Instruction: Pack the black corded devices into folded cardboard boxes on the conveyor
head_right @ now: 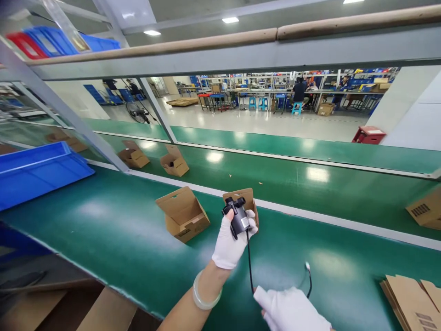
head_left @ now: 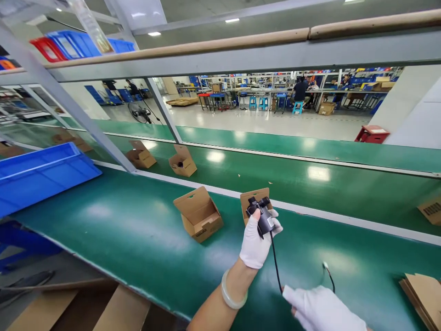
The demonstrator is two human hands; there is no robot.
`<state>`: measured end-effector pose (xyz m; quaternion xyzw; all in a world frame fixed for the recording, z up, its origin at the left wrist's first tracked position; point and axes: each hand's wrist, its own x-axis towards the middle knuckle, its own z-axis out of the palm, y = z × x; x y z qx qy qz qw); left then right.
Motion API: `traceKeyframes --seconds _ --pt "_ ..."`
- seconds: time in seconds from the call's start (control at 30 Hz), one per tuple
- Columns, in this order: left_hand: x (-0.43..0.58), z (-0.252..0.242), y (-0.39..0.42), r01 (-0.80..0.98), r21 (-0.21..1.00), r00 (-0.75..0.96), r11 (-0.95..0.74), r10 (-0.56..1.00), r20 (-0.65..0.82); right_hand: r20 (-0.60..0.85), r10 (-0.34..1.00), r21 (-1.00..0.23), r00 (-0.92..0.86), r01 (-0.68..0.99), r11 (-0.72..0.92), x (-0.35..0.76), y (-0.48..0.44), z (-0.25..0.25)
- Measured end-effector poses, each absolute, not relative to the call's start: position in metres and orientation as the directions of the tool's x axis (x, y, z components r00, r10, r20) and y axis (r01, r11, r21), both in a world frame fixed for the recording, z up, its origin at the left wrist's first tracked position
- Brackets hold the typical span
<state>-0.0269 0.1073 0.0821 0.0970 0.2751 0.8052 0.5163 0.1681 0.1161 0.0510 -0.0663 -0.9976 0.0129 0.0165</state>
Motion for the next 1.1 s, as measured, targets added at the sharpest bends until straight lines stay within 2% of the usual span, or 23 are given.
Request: traceKeyframes --seconds 0.1,0.17,0.23,0.3,0.4,0.47,0.5,0.57,0.67,0.73,0.8,0.87,0.93,0.97,1.03,1.1 --pt "-0.018 0.074 0.104 -0.472 0.829 -0.534 -0.3 0.845 0.002 0.09 0.003 0.064 -0.996 0.009 0.998 0.171 0.111 0.091" --pt "-0.013 0.066 0.098 -0.342 0.907 -0.456 -0.246 0.887 0.069 0.179 -0.014 0.073 -0.984 -0.001 0.997 0.175 0.124 0.125" --pt "-0.009 0.059 0.089 -0.322 0.929 -0.292 -0.183 0.952 0.086 0.251 0.056 0.047 -0.966 0.07 0.996 0.173 0.147 0.152" --pt "-0.007 0.055 0.079 -0.318 0.943 -0.09 -0.104 0.993 0.079 0.288 0.139 -0.055 -0.948 0.128 0.99 0.163 0.173 0.162" --pt "-0.009 0.051 0.067 -0.318 0.948 0.135 -0.023 0.988 0.069 0.188 0.242 -0.374 -0.952 0.159 0.914 0.141 0.204 0.142" --pt "-0.014 0.05 0.063 -0.401 0.916 0.114 -0.027 0.99 0.079 0.069 0.287 -0.535 -0.955 0.207 0.819 0.134 0.209 0.116" --pt "-0.018 0.049 0.063 -0.449 0.892 0.043 -0.053 0.996 0.081 0.018 0.306 -0.561 -0.952 0.244 0.791 0.134 0.206 0.103" --pt "-0.028 0.049 0.065 -0.467 0.873 -0.167 -0.143 0.983 0.072 -0.023 0.324 -0.495 -0.946 0.293 0.818 0.143 0.191 0.086" --pt "-0.041 0.052 0.07 -0.274 0.934 -0.439 -0.228 0.894 0.09 -0.006 0.251 -0.263 -0.968 0.244 0.934 0.165 0.16 0.093" --pt "-0.044 0.055 0.072 -0.143 0.972 -0.441 -0.185 0.892 0.105 0.023 0.181 -0.149 -0.983 0.175 0.973 0.173 0.146 0.114" --pt "-0.041 0.058 0.07 -0.016 0.996 -0.281 -0.088 0.956 0.08 0.075 0.147 -0.126 -0.986 0.137 0.983 0.169 0.144 0.136" --pt "-0.035 0.061 0.065 0.123 0.992 -0.064 -0.025 0.997 0.033 0.137 0.152 -0.196 -0.979 0.124 0.973 0.155 0.155 0.147" --pt "-0.031 0.063 0.059 0.182 0.983 0.09 -0.037 0.996 0.021 0.146 0.212 -0.368 -0.966 0.146 0.919 0.139 0.17 0.142" --pt "-0.031 0.063 0.057 0.148 0.987 0.12 -0.058 0.992 0.04 0.122 0.251 -0.475 -0.96 0.166 0.864 0.132 0.176 0.135" --pt "-0.032 0.06 0.054 -0.035 0.996 0.087 -0.082 0.993 0.085 0.071 0.326 -0.647 -0.943 0.205 0.735 0.122 0.181 0.116" --pt "-0.035 0.056 0.053 -0.243 0.965 -0.043 -0.097 0.995 0.089 0.069 0.37 -0.715 -0.926 0.213 0.666 0.118 0.176 0.1"
